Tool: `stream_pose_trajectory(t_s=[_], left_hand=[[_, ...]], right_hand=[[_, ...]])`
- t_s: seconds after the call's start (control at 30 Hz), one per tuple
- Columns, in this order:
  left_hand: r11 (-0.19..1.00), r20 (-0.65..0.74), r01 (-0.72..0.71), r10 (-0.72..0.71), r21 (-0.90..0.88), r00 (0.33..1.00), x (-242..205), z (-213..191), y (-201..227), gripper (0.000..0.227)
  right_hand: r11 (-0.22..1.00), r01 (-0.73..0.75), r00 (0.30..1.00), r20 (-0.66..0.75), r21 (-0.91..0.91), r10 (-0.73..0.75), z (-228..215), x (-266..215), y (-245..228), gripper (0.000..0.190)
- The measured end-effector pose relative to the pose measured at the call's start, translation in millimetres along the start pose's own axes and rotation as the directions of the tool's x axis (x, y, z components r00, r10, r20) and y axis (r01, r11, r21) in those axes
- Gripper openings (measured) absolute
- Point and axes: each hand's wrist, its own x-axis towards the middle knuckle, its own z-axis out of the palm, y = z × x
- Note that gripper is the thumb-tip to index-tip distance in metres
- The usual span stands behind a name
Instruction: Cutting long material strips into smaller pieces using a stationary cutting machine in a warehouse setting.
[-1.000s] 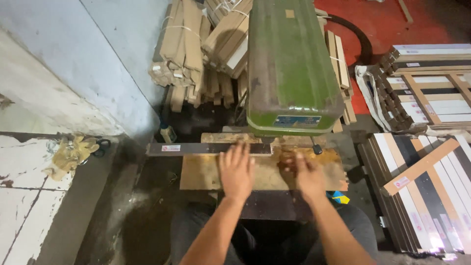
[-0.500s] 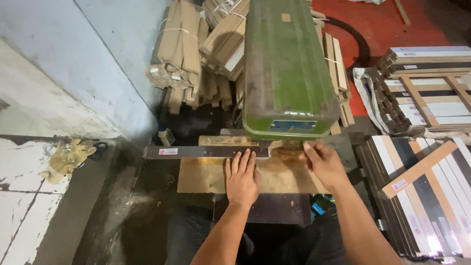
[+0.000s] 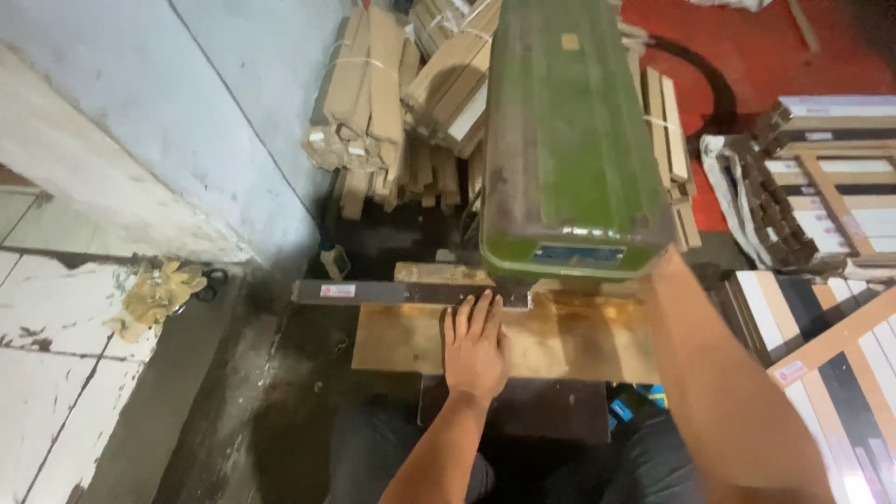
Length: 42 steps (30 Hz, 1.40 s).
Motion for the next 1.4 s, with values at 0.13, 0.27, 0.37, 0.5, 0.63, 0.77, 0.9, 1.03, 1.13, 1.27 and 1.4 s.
stream_pose_trajectory(t_s=[0.13, 0.27, 0.37, 0.5, 0.63, 0.77, 0.9, 1.03, 1.13, 1.27, 1.4], left_hand=[[1.000, -0.013, -0.030, 0.030, -0.005, 0.999, 0.0, 1.2, 1.0, 0.045], [1.000, 0.048, -0.016, 0.015, 0.019, 0.999, 3.3, 4.1, -1.3, 0.049], [1.000, 0.060, -0.010, 0.009, 0.027, 0.998, -1.4, 10.1, -3.0, 0.049], [0.998, 0.031, -0.036, 0.034, 0.059, 0.999, -2.5, 14.1, -4.0, 0.052], [0.998, -0.013, -0.043, 0.044, 0.054, 0.999, -4.0, 14.1, -3.4, 0.049], [0.998, -0.017, -0.047, 0.047, 0.045, 0.999, -1.5, 9.2, -1.5, 0.047], [0.997, -0.054, -0.062, 0.065, 0.050, 0.996, -1.7, 11.8, -2.0, 0.048], [0.996, -0.041, -0.071, 0.073, 0.052, 0.996, -4.8, 9.1, -1.9, 0.049], [0.997, -0.044, -0.065, 0.067, 0.052, 0.997, -3.4, 10.1, -0.9, 0.050], [0.995, -0.066, -0.067, 0.072, 0.072, 0.995, -3.1, 8.8, -0.7, 0.050], [0.995, -0.055, -0.072, 0.075, 0.069, 0.996, -2.7, 10.0, -2.2, 0.051]], right_hand=[[0.998, 0.058, 0.996, -0.062, -0.012, -0.059, -27.3, -18.1, 3.0, 0.037], [0.858, 0.350, 0.929, -0.019, 0.375, -0.370, -22.3, 33.6, 42.1, 0.015], [0.758, 0.567, 0.800, 0.005, 0.321, -0.600, -34.0, -7.8, 26.2, 0.030], [0.695, 0.691, 0.714, -0.041, 0.199, -0.698, -38.9, -50.0, 30.1, 0.032], [0.703, 0.700, 0.713, -0.158, 0.122, -0.683, -28.4, -93.3, 42.0, 0.038], [0.705, 0.706, 0.686, -0.186, -0.064, -0.703, -27.2, -113.1, 76.2, 0.028], [0.733, 0.674, 0.711, -0.187, -0.090, -0.677, -20.2, -134.7, 79.1, 0.023], [0.744, 0.663, 0.726, -0.177, -0.077, -0.665, -20.8, -138.0, 79.9, 0.023], [0.739, 0.671, 0.721, -0.178, -0.066, -0.670, -21.7, -136.1, 78.9, 0.022], [0.755, 0.651, 0.736, -0.178, -0.076, -0.653, -20.7, -138.5, 78.7, 0.023], [0.762, 0.642, 0.741, -0.181, -0.090, -0.646, -18.9, -139.2, 78.7, 0.023]])
